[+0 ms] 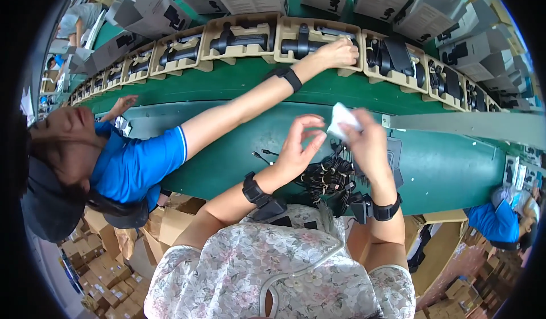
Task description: The person picks up a cable and a square pad from the table, fits them together, and places the assembly into a cardboard tray. They also retrieve more square pads from a box to continue assembling them with cables before placing them into the trays.
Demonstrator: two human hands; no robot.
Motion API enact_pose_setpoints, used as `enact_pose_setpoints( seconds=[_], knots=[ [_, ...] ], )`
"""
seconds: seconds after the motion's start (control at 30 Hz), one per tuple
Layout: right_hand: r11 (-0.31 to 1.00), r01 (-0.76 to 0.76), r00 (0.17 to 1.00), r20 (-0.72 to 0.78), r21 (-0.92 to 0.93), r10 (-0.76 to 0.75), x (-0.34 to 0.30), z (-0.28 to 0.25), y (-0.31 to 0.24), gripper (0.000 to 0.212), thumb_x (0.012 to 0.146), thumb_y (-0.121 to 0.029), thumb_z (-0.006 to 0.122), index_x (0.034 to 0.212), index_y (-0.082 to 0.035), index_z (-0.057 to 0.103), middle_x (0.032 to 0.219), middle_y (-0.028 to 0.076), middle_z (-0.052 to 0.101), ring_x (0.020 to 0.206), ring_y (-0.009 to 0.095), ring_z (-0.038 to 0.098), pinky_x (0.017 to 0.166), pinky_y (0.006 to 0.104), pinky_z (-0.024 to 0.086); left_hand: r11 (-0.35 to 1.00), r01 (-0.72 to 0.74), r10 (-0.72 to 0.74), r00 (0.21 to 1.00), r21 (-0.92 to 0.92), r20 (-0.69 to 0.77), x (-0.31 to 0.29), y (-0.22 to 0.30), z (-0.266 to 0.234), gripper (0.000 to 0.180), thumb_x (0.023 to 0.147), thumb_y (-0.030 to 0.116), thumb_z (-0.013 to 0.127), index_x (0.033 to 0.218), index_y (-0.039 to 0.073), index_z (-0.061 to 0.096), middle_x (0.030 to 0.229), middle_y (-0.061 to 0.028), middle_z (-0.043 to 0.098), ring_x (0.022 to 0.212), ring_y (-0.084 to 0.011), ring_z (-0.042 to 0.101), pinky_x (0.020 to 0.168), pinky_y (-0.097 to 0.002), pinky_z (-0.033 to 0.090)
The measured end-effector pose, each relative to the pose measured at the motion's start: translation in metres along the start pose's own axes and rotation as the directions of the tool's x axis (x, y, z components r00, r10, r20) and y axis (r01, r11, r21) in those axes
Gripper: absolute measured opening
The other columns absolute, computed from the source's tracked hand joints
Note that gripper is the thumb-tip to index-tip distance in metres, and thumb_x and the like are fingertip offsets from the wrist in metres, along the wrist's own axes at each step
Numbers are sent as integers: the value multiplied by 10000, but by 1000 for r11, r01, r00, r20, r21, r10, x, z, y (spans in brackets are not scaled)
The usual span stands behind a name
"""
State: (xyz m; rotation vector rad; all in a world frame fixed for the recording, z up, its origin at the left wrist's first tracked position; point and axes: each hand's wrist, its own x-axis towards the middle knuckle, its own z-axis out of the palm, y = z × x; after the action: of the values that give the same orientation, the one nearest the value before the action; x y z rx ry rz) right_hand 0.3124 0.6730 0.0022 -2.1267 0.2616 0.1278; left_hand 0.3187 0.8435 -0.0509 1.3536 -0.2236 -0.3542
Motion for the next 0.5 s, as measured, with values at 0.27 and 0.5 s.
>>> enact_pose_setpoints(
  seconds=[0.27, 0.5],
  knots=[
    [879, 212, 977, -102, 427, -186, 172, 56, -66, 232, 805, -70, 597, 1019, -2, 540, 855, 28, 603, 761, 89, 550, 635, 228, 438, 950, -21, 38, 998, 310, -48, -37, -19, -55, 237, 838, 29, 536, 1062, 13, 460, 1005, -109, 494, 850, -181, 564, 722, -286, 474],
    [858, 215, 952, -98, -466, -291, 244, 127, -70, 328, 756, -180, 664, 995, 11, 547, 820, 104, 615, 695, 144, 596, 579, 262, 460, 942, 46, -3, 992, 333, -129, -78, -40, -115, 224, 822, 17, 537, 1038, 32, 478, 946, -114, 503, 767, -197, 571, 667, -289, 476]
  ],
)
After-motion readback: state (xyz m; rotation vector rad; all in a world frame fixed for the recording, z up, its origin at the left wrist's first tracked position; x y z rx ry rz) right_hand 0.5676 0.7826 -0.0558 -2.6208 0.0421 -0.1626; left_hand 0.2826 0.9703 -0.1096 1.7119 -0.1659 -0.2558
